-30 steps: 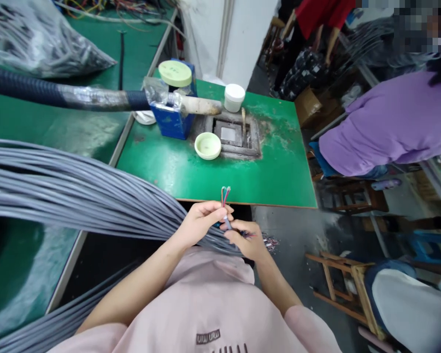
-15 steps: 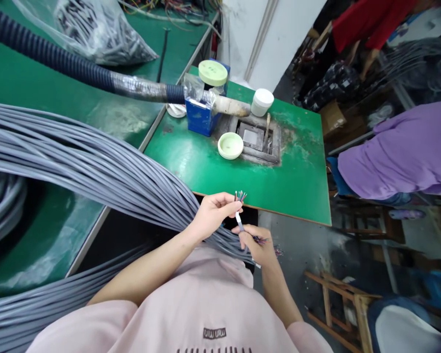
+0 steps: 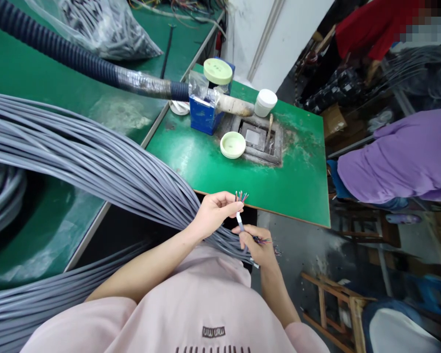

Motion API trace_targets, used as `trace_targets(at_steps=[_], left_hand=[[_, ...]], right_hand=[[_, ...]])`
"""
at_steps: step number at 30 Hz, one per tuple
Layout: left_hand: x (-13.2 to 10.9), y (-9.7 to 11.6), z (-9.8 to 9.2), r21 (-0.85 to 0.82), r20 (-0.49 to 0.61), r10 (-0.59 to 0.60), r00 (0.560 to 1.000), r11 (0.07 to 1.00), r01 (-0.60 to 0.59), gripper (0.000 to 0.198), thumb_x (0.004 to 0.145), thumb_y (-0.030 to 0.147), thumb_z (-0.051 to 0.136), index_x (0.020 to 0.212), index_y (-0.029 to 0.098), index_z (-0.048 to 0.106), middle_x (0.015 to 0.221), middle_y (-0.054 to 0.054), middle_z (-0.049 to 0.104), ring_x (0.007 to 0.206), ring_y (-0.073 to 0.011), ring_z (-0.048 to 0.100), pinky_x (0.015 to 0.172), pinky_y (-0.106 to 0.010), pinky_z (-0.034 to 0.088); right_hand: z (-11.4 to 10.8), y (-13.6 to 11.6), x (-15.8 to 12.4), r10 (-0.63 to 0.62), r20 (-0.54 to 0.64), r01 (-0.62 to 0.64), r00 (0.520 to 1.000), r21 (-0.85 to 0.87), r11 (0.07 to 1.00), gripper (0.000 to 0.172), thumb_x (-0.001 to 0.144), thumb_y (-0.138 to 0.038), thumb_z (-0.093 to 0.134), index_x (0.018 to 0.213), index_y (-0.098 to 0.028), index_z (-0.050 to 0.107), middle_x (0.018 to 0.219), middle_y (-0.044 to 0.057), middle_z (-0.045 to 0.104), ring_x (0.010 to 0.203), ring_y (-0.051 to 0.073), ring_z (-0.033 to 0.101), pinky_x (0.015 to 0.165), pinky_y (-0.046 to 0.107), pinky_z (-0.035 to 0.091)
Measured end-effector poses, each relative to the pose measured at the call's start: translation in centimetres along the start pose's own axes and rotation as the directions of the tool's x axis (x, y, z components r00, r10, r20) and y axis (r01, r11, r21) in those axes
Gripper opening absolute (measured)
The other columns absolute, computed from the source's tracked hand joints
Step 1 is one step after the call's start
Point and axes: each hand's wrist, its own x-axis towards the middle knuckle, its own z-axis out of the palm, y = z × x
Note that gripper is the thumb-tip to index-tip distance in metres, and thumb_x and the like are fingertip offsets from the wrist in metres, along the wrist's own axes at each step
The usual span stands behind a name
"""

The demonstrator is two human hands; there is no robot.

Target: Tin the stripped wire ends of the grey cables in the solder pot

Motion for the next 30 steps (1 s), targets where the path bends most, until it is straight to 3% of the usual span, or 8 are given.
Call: trace_targets(at_steps=[7, 16, 30], left_hand=[[0.01, 0.29, 0.25, -0.071, -0.02, -0.005, 1.0, 0.997, 0.003, 0.034, 0.061, 0.037, 0.082, 0.068, 0.014, 0.058, 0.061, 0.0, 0.066, 0.05, -0.0071, 0.055, 0.052, -0.02, 0.045], [-0.12, 0.0, -0.19, -0.033, -0.008, 0.016, 1.0, 0.999, -0.016, 0.031, 0.073, 0.042, 0.074, 0.073, 0.013, 0.063, 0.064, -0.003, 0.068, 0.051, -0.0078, 0.055, 0.053, -0.02, 0.046], [-0.27, 0.33, -0.23, -0.093, -0.015, -0.003, 1.0, 0.996, 0.001, 0.029, 0.072, 0.039, 0.075, 0.077, 0.012, 0.065, 0.064, -0.002, 0.068, 0.053, -0.0099, 0.062, 0.052, -0.019, 0.052]], right_hand=[[-0.08, 0.02, 0.01, 0.023, 0.0, -0.023, 1.0, -0.026, 0.999, 0.026, 0.089, -0.033, 0.055, 0.092, -0.018, 0.076, 0.051, -0.002, 0.055, 0.046, 0.01, 0.048, 0.047, 0.022, 0.038], [-0.03, 0.37, -0.03, 0.035, 0.008, -0.035, 0.999, 0.009, 0.999, 0.026, 0.089, -0.034, 0.056, 0.093, -0.018, 0.076, 0.051, -0.002, 0.054, 0.045, 0.009, 0.046, 0.046, 0.022, 0.036], [-0.16, 0.75, -0.11, 0.019, 0.006, -0.019, 1.0, 0.043, 0.999, 0.025, 0.09, -0.032, 0.056, 0.094, -0.019, 0.076, 0.051, -0.002, 0.054, 0.044, 0.008, 0.043, 0.044, 0.021, 0.033]])
